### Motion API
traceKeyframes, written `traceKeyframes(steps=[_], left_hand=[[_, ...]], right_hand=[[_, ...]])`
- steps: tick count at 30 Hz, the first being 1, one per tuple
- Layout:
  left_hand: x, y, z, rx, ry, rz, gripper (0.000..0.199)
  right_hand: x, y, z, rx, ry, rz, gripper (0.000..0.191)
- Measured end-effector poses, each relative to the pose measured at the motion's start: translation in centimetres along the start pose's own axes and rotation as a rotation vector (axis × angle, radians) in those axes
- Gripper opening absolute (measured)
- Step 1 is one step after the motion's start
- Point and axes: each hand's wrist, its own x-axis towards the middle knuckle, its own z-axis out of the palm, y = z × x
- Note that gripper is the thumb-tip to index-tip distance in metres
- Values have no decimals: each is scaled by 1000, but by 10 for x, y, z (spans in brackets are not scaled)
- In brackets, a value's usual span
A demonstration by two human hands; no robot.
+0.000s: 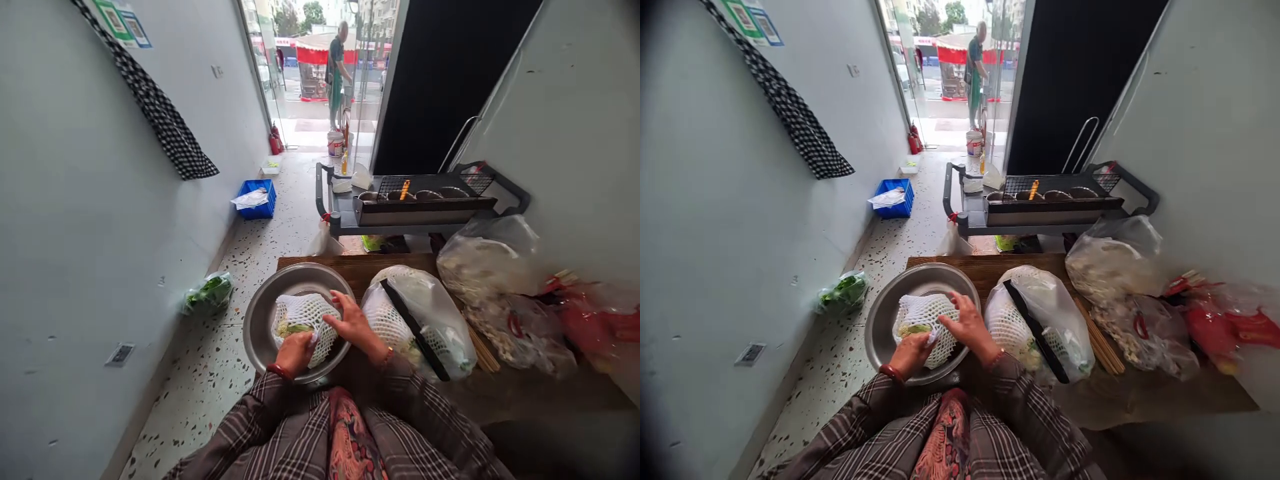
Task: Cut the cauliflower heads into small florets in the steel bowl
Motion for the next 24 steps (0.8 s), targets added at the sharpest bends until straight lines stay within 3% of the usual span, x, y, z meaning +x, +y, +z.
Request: traceKeyframes(steps=[3,5,8,11,14,19,22,24], left_hand=[[-8,5,-4,100,-41,37,29],[-11,4,-5,130,-43,74,32],[-13,-1,-5,144,-56,158,30],[-14,-8,-6,135,-66,217,25],[-19,-18,-6,115,-69,266,22],[-44,-51,-3,24,-84,365,18],[-56,-75,-7,-2,-73,316,20],[-57,-82,-12,5,-81,280,21]], right_hand=[[23,-5,45,-206,-219,2,87],[29,-7,63,-384,-341,39,94],[31,-9,80,-625,-442,89,83],[33,-4,89,-738,-413,154,63],[40,11,83,-743,-273,263,48],[56,48,31,-753,-84,447,40],[59,64,9,-728,-45,493,37],[58,68,8,-691,-64,477,34]])
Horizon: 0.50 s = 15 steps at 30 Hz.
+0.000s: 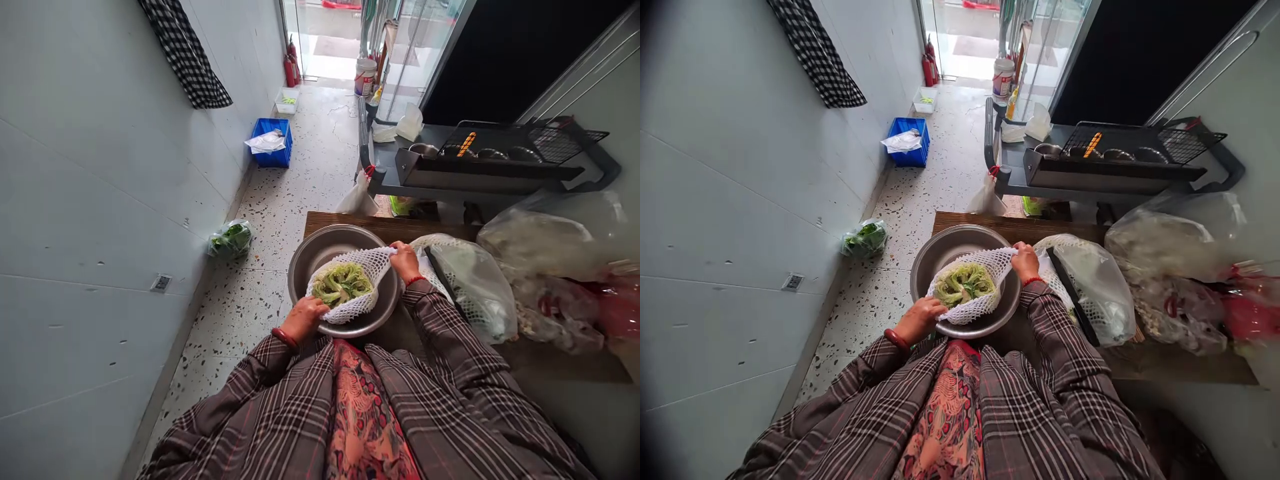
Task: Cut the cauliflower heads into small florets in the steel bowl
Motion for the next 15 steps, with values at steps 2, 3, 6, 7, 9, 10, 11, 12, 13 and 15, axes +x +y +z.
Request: traceKeyframes(steps=[2,3,6,7,9,10,11,12,13,15], left_hand=[[4,1,-5,12,-10,-13,19],[8,4,-7,17,-3,-11,21],[28,22,-7,49,48,24,46],[35,29,-5,65,55,47,53],[50,43,1,94,19,84,61],[56,50,5,103,-13,84,64],[61,55,9,105,-44,65,65],[66,60,14,102,-75,29,64],[69,63,18,97,-101,-14,62],[72,68,24,88,-143,-80,51]], right_hand=[[-3,-4,4,37,-36,-54,31],[-6,-7,5,56,-54,-88,31],[-15,-15,3,105,-80,-182,34],[-19,-17,0,125,-73,-214,35],[-28,-21,-8,184,-20,-282,37],[-34,-24,-12,233,25,-314,37],[-41,-28,-16,292,72,-344,36],[-49,-33,-18,358,114,-367,35],[-57,-39,-19,423,143,-390,34],[-72,-51,-14,505,151,-437,37]])
